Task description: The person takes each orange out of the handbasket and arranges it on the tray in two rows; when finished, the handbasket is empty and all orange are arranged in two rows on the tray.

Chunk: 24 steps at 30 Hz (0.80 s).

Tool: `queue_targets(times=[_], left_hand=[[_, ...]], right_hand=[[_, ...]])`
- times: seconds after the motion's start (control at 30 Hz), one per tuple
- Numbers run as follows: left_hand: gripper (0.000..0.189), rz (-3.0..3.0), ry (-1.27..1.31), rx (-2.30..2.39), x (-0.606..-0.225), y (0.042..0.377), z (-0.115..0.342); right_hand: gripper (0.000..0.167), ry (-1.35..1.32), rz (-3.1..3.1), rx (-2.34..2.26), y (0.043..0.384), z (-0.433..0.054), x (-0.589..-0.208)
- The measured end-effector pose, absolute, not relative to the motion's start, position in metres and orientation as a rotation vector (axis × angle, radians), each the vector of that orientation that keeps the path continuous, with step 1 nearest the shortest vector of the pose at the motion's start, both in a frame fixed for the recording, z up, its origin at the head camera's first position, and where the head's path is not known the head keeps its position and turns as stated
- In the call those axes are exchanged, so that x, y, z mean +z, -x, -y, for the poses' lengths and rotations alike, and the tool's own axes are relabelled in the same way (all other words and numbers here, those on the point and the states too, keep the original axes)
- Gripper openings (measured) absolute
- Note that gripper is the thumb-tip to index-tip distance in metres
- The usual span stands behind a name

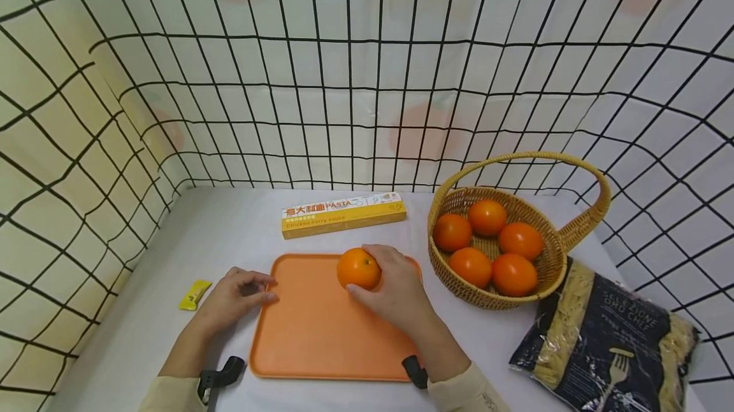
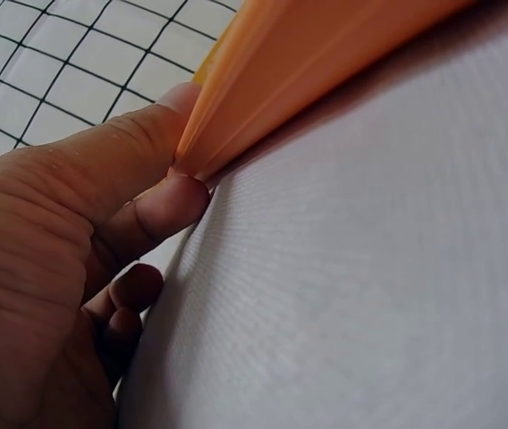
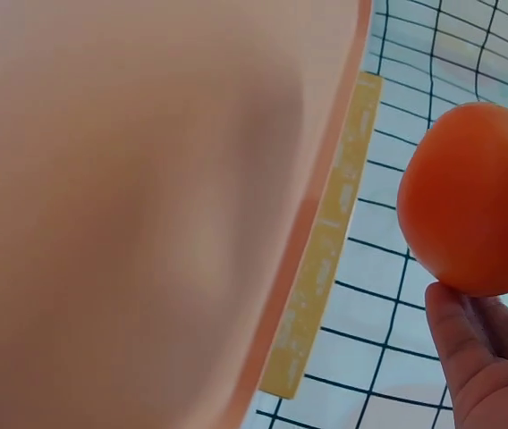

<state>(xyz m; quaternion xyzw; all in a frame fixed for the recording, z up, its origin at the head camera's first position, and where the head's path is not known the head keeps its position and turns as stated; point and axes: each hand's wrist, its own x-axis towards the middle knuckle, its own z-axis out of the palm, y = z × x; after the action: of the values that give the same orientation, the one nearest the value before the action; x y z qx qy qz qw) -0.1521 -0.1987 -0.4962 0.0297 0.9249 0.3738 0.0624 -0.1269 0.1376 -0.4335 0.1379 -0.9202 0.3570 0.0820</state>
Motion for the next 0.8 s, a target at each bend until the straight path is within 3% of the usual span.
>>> queue_targets(times=[0.8], left_hand=[[0.029, -2.748, -0.147, 1.199, -0.497, 0.152, 0.204]], right_hand=[[0.072, -0.366, 2.925, 1.269, 0.143, -0.082, -0.444]])
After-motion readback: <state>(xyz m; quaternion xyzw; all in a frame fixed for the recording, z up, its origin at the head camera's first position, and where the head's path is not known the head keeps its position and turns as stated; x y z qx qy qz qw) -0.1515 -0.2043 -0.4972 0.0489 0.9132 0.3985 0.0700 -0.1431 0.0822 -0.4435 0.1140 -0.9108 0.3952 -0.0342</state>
